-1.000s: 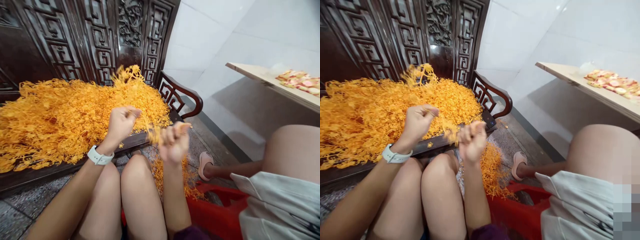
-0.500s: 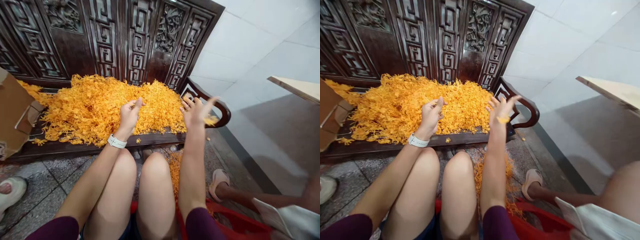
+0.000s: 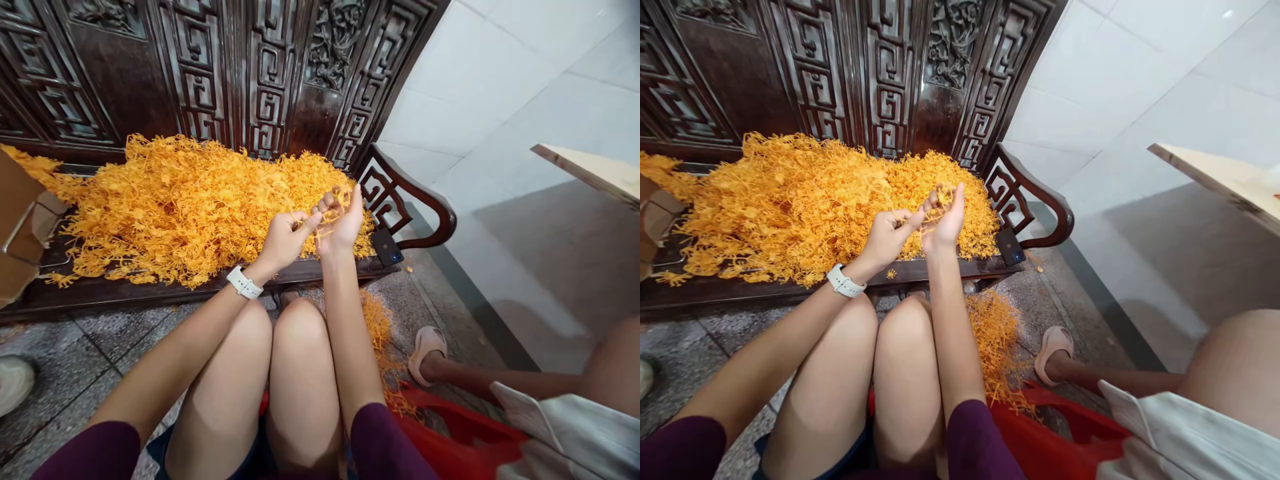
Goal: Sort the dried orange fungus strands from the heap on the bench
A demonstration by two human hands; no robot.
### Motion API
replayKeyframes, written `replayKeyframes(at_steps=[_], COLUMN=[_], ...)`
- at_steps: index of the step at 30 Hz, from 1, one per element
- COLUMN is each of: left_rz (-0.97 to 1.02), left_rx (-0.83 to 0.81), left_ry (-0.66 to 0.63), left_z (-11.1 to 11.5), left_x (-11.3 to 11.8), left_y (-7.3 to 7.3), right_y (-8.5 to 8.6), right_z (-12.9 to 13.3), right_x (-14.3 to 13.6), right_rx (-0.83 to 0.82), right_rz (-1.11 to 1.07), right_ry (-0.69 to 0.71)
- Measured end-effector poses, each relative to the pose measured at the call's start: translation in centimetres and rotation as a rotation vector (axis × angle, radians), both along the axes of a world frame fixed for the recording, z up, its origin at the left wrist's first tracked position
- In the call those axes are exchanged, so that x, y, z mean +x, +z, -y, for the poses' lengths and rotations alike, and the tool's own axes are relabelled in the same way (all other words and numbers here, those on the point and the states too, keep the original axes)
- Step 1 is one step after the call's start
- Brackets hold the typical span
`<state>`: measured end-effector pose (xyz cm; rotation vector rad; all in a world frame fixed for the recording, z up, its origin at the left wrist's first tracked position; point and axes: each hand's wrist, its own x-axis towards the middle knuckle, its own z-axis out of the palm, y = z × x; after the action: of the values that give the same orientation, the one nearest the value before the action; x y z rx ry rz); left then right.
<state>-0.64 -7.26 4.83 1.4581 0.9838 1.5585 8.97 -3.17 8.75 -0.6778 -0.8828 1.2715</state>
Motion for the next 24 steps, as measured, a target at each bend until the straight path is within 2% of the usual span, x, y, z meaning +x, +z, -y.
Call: replayKeyframes(at_steps=[3, 6, 10, 13, 17, 19, 20, 22, 24], left_rz=[-0.094, -0.061, 0.16, 0.346, 0.741, 0.844, 0.842, 0.784, 0.701], left_rx=[-0.014, -0.052, -0.265, -0.382, -0.308, -0.272, -0.272, -0.288, -0.296], left_ry=[-0.137, -0.16, -0.158, -0.148, -0.034, 0.05, 0.079, 0.103, 0.109], left_z=[0.0, 0.1, 0.4, 0.5, 0.5, 0.5, 0.4, 0.3, 0.1], left_x=[-0.8, -1.5, -1.6, -1.7, -2.8, -3.5, -3.8, -4.0, -3.8], left_y=[-0.4, -0.4, -0.2, 0.2, 1.0, 1.2, 1.2, 1.1, 0.8], right_y=[-0.5, -1.2, -2.3, -3.2, -4.2, -4.3, -4.2, -3.7, -2.8], right_z=[-0.6, -0.4, 0.0, -0.6, -1.1, 0.4, 1.7, 4.7, 6.8], right_x=[1.2, 2.2, 3.0, 3.6, 6.4, 8.8, 10.1, 12.4, 13.4], right_rx=[-0.038, -0.09, -0.159, -0.188, -0.133, -0.058, -0.016, 0.084, 0.324], right_rz=[-0.071, -0.122, -0.194, -0.225, -0.27, -0.259, -0.219, -0.032, 0.233], right_ry=[0.08, 0.154, 0.217, 0.183, 0.05, 0.011, 0.035, 0.23, 0.596])
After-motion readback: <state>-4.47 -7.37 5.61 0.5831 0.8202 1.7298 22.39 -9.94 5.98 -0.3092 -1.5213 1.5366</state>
